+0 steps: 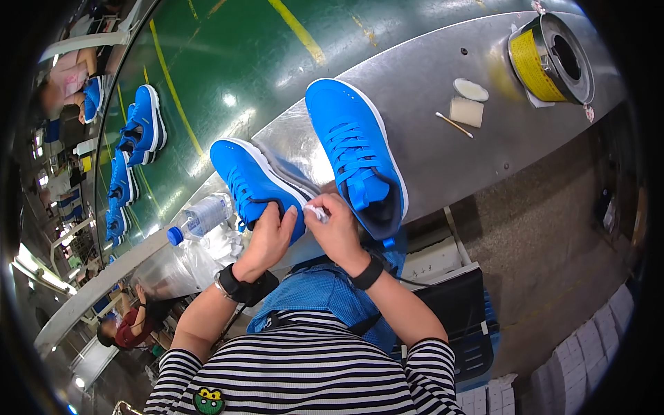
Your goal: The person wipes the white soles and sides of blue sneakers using a white cloth. They handle the shoes one at a time, picking them up from a green conveyor belt, cleaning them, and placing them back on the belt.
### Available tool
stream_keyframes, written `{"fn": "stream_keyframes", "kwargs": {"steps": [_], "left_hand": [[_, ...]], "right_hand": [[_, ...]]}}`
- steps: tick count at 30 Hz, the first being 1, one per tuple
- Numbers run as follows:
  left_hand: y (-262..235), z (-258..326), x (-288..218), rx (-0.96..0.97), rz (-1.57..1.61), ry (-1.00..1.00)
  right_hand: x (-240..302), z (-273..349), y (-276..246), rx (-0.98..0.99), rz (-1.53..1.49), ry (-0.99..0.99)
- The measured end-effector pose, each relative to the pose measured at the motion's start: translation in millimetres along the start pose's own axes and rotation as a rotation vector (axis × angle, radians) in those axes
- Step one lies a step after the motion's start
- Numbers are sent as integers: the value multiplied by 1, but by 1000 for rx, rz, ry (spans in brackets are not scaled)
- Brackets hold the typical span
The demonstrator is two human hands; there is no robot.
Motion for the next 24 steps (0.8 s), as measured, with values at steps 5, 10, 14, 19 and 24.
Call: {"fn": "stream_keyframes", "kwargs": {"steps": [5, 10, 14, 19, 24], "left_hand": [[0, -1, 3, -3, -9, -14], [-1, 0, -1, -12, -7, 9], [-1, -1, 1, -25, -27, 20], [1, 0, 1, -29, -12, 9], [0, -3, 2, -15, -23, -1]], "right_hand": [[1, -4, -3, 30, 127, -188], [13, 2, -4, 24, 214, -349], [15, -5, -1, 54, 281, -401], [18, 7, -3, 47, 289, -419], [15, 4, -2, 48, 302, -432]]}}
Point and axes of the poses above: each hand's wrist, its own z-axis away from the middle knuckle, its own y-axis out of the palm, x = y × z, the point moved 3 cm from there along -z, towards the middle knuckle, and after that the axes turned 11 degrees about -y, right-handed, at the moved point
